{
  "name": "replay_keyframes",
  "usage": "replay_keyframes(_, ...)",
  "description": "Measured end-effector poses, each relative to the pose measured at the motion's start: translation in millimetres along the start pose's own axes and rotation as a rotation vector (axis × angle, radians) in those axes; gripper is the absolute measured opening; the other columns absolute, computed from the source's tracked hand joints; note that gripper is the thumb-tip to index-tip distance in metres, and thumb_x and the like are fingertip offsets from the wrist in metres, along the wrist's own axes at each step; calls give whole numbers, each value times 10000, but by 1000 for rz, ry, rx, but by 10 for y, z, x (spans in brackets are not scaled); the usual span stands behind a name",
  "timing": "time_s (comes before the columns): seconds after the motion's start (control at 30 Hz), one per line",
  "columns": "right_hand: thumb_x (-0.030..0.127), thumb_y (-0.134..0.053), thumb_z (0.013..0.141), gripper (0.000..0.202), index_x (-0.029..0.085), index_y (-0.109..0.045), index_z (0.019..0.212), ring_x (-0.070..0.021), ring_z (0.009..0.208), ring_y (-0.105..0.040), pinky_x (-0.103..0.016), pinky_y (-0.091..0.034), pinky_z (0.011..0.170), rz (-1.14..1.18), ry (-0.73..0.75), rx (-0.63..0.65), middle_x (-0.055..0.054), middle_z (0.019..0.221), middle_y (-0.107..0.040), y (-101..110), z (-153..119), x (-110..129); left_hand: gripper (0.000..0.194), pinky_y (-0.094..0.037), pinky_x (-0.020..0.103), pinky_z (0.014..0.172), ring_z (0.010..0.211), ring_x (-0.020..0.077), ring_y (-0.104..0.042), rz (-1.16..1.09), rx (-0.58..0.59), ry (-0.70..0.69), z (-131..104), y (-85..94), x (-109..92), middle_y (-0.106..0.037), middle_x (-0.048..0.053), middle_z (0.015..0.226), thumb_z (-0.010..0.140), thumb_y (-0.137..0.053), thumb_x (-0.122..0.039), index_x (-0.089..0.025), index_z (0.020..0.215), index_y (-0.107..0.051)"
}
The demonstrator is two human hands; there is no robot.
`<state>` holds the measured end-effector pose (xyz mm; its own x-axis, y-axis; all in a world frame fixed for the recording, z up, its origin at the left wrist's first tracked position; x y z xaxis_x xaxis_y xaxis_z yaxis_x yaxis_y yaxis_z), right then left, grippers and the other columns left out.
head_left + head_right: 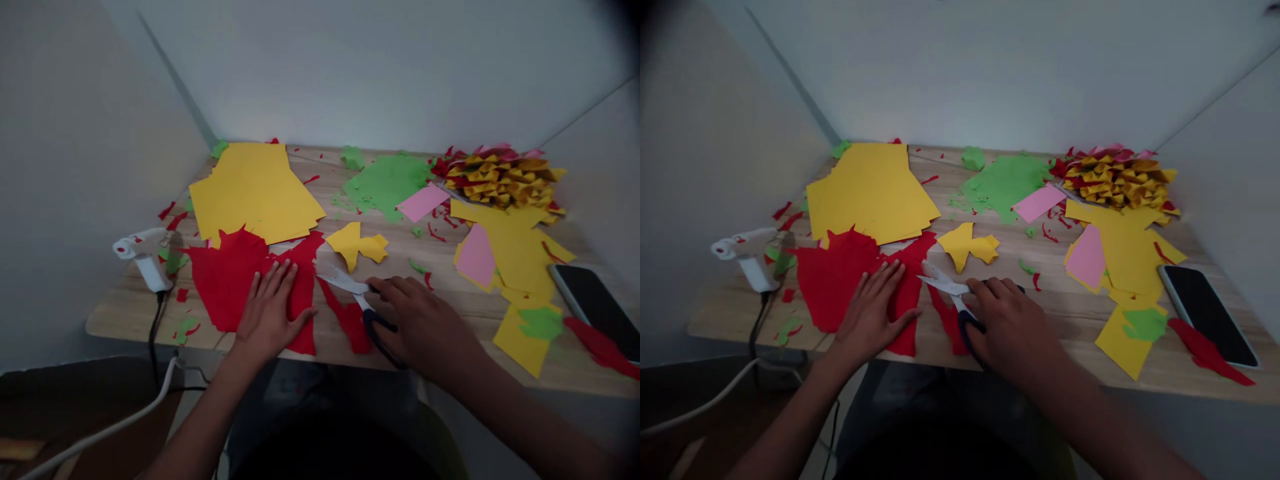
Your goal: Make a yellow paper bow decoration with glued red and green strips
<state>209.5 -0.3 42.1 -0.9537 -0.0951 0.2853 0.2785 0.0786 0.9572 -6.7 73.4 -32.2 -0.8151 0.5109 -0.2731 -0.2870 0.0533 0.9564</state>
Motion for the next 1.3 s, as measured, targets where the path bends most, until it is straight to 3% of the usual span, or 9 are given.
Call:
replay_keyframes(0.1,281,-581,846,463,227,-645,1301,-291,943,-715,-397,-554,760,-78,-15,179,-99,1110,-744,15,202,15,804,-209,554,1243,1487,322,-343,-22,1,3,-12,-1,2,-385,130,1597,881,-561,-604,-196,1542,-355)
replay_keyframes(0.2,262,-560,857,415,202,-673,1251,-309,925,-725,-392,-537,708,-171,37,294,-116,1070,-752,22,340,81,801,-204,560,1243,1485,319,-349,-45,-5,19,-16,9,0,-401,132,1588,878,-567,-599,-192,1537,-364)
replay_keyframes(0.4,201,-555,856,383,181,-686,1215,-339,940,-725,-397,-522,678,-277,81,364,-143,1050,-758,9,416,127,788,-201,563,1248,1489,315,-342,-52,29,45,-19,29,-12,-391,122,1594,886,-566,-590,-189,1535,-370)
replay_keyframes(0.6,183,-506,900,378,192,-673,1238,-311,942,-735,-371,-520,697,-250,88,402,-130,1048,-768,9,397,110,796,-199,567,1252,1503,307,-314,-35,60,40,-21,20,-21,-359,109,1611,893,-567,-570,-165,1543,-352)
replay_keyframes(0.8,178,-490,940,369,197,-631,1280,-267,951,-736,-340,-533,722,-224,92,360,-111,1144,-746,27,386,41,783,-192,567,1255,1513,300,-292,-21,62,42,-23,-3,-15,-334,89,1624,913,-539,-558,-166,1556,-324)
replay_keyframes(1.0,198,-479,947,401,226,-614,1324,-265,880,-749,-348,-550,677,-254,86,298,-92,1166,-742,-5,257,-211,756,-207,575,1249,1506,299,-309,-25,50,46,-25,6,-26,-360,103,1609,921,-525,-563,-161,1540,-362)
replay_keyframes(1.13,256,-485,952,412,195,-601,1342,-248,836,-739,-353,-560,695,-208,92,182,-99,1075,-752,39,117,-335,570,-287,569,1220,1453,292,-412,-57,4,57,-1,50,-2,-464,97,1549,949,-508,-455,-198,1457,-503)
replay_keyframes(1.3,335,-554,906,462,109,-584,1308,-339,1093,-635,-495,-518,944,-190,71,-61,-177,1183,-679,53,-6,-368,440,-353,558,1193,1394,269,-498,-200,-75,29,16,22,98,-605,59,1422,919,-439,-211,-252,1297,-661)
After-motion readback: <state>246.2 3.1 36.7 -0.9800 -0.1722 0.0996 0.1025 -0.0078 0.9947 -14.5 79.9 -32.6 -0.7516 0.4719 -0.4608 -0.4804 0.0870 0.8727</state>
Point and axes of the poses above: each hand's wrist, its own z-axis towards the middle knuckle, its own y-axis out of the back of the hand, x = y × z, the point moved 6 cm from there along z, towards the middle knuckle
